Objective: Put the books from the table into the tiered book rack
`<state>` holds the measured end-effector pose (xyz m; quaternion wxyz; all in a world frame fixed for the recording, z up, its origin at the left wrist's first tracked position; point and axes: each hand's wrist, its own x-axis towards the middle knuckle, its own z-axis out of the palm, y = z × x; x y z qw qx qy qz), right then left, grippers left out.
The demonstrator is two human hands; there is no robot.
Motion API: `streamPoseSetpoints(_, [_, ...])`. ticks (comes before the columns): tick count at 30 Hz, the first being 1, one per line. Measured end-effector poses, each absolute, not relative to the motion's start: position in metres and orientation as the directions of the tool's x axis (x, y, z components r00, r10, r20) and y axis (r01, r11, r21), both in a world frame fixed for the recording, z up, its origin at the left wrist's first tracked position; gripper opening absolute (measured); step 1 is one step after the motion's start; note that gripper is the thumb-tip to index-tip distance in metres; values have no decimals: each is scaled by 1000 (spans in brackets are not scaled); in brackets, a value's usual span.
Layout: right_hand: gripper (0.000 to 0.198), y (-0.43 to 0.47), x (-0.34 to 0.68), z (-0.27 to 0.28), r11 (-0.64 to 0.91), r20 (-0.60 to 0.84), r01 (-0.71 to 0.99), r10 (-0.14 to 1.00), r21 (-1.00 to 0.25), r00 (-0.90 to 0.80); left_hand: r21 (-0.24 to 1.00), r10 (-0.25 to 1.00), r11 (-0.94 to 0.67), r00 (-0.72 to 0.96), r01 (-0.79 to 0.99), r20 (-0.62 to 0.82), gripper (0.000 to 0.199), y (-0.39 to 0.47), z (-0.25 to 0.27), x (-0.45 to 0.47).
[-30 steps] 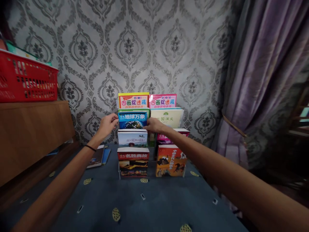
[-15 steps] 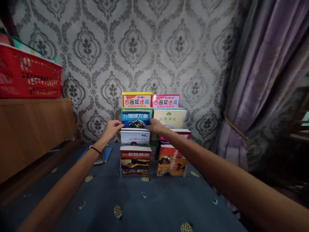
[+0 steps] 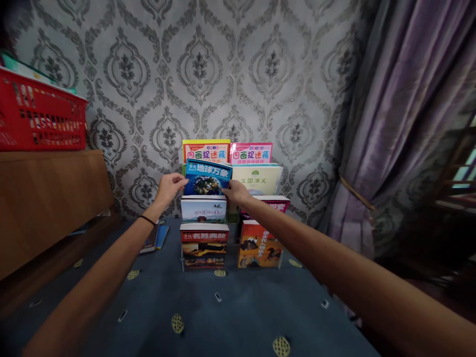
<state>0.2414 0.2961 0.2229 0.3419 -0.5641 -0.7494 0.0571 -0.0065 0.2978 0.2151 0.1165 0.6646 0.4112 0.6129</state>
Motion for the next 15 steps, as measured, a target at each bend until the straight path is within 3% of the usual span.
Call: streamPoseSetpoints(15, [13,289,243,234,398,458,788,873,-470,-168,646,675,-657,-79,388,733,15,289,217,-7])
